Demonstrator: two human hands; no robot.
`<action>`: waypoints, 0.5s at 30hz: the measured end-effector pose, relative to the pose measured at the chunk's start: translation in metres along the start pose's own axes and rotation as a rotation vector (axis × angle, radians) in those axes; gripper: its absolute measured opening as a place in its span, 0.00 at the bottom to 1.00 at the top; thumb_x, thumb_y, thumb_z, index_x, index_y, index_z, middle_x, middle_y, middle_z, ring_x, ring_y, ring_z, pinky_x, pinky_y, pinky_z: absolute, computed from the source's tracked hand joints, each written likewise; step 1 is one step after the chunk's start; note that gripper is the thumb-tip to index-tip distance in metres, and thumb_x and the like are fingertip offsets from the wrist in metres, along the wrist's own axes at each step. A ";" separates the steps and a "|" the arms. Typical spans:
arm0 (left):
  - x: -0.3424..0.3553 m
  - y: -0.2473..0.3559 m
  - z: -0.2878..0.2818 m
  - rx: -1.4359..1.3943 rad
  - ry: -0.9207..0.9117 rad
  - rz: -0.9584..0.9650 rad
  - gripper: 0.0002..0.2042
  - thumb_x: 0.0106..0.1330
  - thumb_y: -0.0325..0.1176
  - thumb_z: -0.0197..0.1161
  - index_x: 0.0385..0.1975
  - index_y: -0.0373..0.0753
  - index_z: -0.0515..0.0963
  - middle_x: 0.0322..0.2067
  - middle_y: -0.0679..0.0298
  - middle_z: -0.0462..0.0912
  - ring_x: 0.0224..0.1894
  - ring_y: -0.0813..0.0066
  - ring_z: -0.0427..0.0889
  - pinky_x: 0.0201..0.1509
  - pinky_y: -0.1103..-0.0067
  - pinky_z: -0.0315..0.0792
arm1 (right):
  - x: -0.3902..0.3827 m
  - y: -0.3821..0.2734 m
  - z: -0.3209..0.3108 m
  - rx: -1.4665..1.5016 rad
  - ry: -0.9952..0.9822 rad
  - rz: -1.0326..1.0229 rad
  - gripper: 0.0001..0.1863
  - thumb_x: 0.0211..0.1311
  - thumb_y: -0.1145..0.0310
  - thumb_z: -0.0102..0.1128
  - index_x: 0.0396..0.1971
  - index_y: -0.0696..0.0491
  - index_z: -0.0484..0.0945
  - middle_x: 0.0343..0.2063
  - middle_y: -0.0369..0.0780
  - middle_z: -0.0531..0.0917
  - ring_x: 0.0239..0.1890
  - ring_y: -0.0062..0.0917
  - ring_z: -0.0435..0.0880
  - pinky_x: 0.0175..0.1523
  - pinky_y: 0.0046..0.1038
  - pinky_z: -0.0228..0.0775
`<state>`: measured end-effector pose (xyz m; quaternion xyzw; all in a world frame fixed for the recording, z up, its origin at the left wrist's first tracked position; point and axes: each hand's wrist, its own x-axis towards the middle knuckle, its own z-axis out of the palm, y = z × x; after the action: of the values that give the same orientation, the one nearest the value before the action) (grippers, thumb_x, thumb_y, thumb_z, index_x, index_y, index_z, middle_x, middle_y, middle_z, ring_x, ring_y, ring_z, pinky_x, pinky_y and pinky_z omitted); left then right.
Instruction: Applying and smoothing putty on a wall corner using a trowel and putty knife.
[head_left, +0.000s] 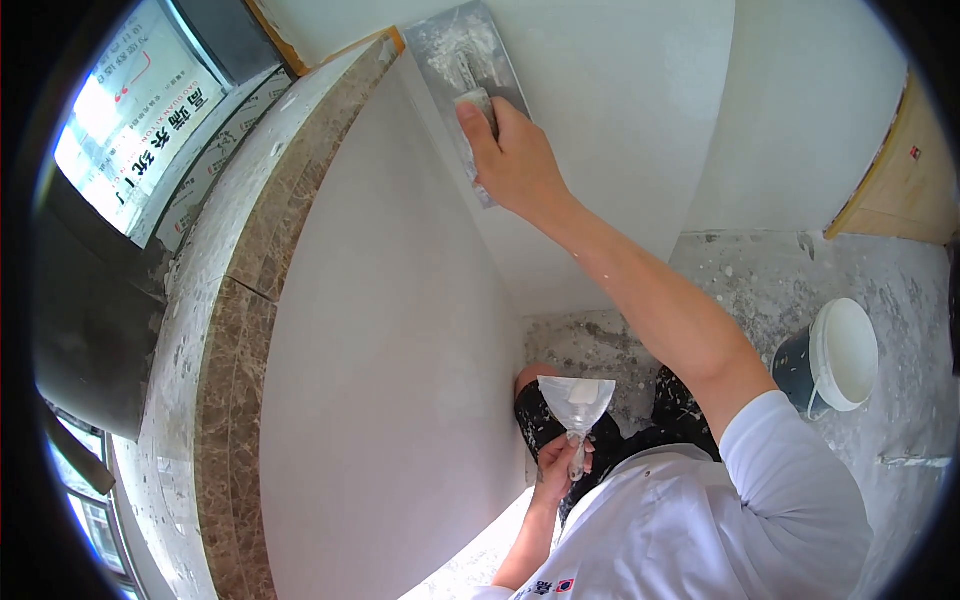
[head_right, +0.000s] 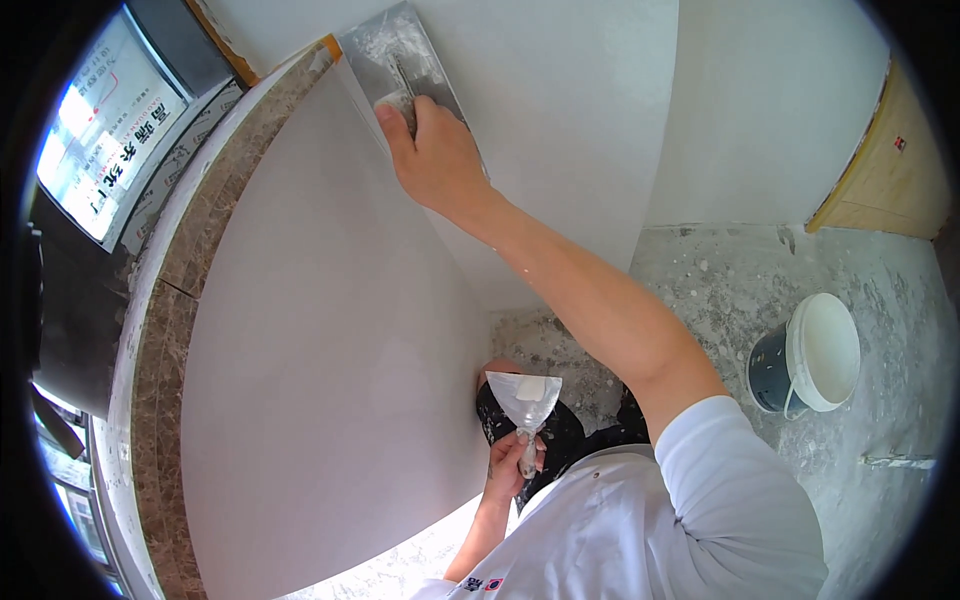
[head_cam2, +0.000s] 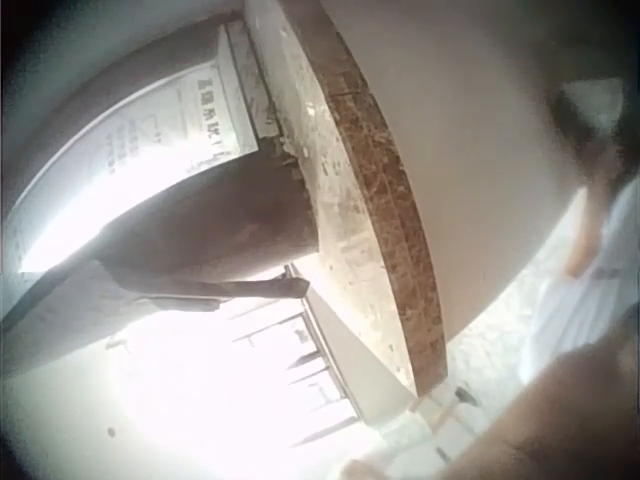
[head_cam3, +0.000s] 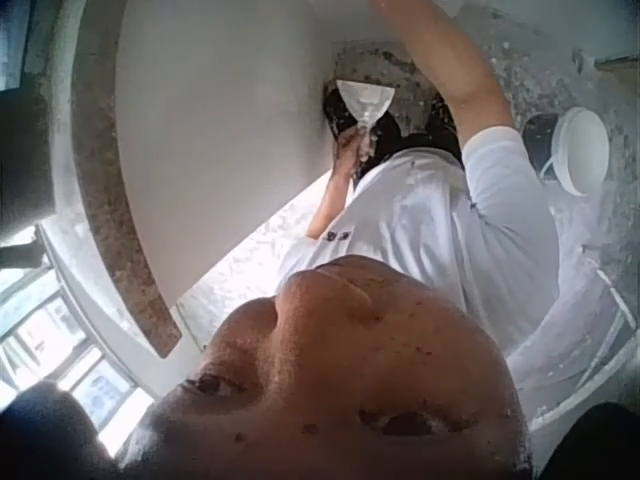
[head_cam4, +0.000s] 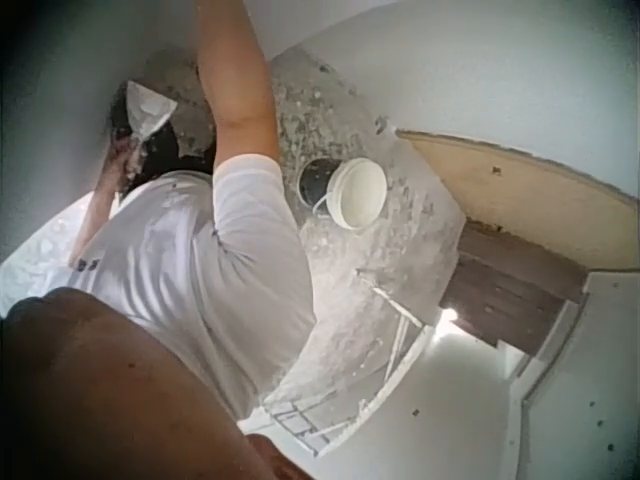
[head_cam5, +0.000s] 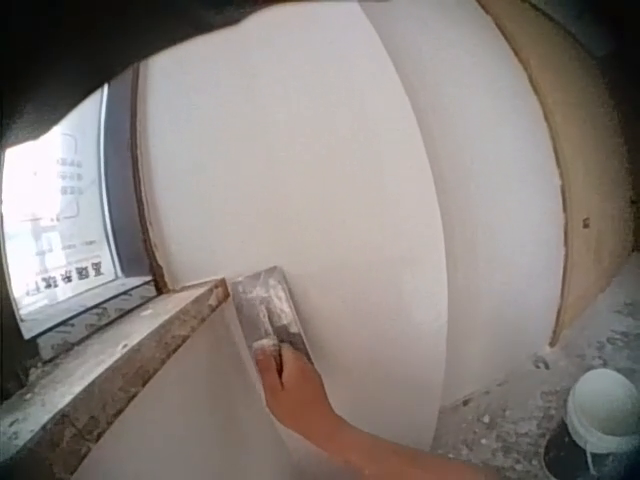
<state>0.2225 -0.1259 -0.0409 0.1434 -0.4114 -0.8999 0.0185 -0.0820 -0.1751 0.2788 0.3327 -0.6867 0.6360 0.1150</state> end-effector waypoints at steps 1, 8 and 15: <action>0.002 0.000 -0.001 0.000 -0.002 -0.005 0.15 0.73 0.40 0.54 0.35 0.33 0.78 0.25 0.63 0.79 0.24 0.78 0.76 0.28 0.82 0.70 | 0.004 0.000 0.002 -0.011 -0.001 -0.005 0.27 0.71 0.49 0.44 0.31 0.63 0.70 0.30 0.54 0.77 0.36 0.48 0.77 0.42 0.44 0.68; 0.010 -0.001 -0.015 0.051 -0.049 0.013 0.16 0.73 0.42 0.53 0.33 0.33 0.78 0.22 0.64 0.77 0.23 0.80 0.75 0.28 0.82 0.69 | 0.004 0.019 0.028 -0.153 0.081 -0.045 0.25 0.71 0.50 0.45 0.39 0.63 0.67 0.35 0.58 0.76 0.36 0.53 0.77 0.41 0.47 0.69; -0.003 0.000 -0.025 0.066 -0.003 -0.009 0.16 0.73 0.41 0.53 0.33 0.34 0.78 0.23 0.65 0.78 0.22 0.80 0.75 0.28 0.84 0.69 | -0.058 0.049 0.041 -0.181 -0.017 0.063 0.24 0.71 0.51 0.44 0.39 0.62 0.65 0.35 0.58 0.75 0.37 0.55 0.75 0.41 0.49 0.67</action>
<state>0.2319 -0.1433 -0.0559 0.1443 -0.4403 -0.8862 0.0090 -0.0567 -0.1975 0.1991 0.3046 -0.7526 0.5716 0.1187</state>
